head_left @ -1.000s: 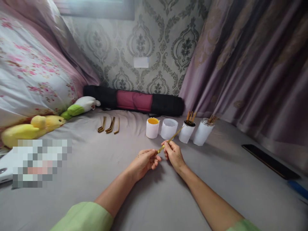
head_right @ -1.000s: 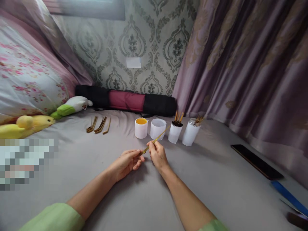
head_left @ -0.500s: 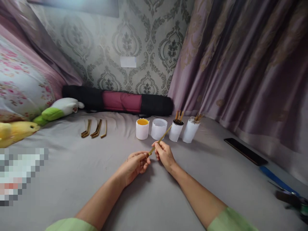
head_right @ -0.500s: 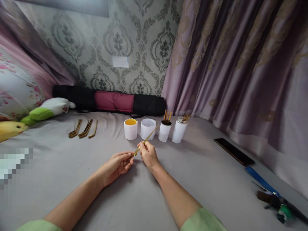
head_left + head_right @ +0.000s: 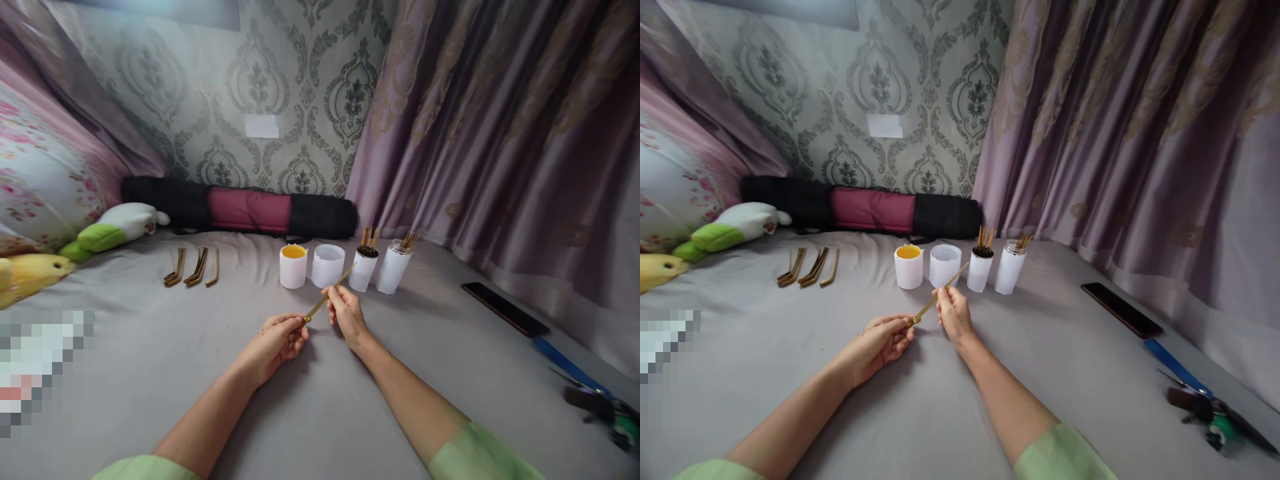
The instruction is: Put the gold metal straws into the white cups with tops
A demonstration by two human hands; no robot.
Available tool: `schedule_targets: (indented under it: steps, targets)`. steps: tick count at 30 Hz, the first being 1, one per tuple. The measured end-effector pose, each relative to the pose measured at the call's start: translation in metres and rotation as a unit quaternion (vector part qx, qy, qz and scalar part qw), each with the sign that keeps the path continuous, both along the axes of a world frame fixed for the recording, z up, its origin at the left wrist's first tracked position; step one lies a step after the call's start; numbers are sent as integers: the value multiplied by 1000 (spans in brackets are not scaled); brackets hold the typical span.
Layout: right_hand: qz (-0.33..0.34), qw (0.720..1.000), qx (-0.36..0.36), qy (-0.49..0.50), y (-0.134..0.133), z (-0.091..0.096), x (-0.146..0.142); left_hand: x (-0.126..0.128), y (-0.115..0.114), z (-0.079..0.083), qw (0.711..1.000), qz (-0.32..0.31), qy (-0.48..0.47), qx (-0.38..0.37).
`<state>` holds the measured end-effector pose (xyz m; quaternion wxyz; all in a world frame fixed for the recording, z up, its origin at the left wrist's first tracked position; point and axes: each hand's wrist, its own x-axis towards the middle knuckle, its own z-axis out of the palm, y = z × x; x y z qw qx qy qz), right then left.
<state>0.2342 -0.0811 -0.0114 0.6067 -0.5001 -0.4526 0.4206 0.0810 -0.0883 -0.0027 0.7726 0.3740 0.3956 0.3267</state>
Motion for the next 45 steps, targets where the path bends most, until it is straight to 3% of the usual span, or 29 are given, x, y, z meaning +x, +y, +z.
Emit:
schedule_targets:
  steps: [28, 45]
  targets:
    - [-81, 995, 38, 37, 8, -5, 12, -2, 2, 1, 1000, 20, -9, -14]
    - [-121, 984, 53, 117, 12, -4, 24, -8, 6, 1, 999, 24, -38, -18]
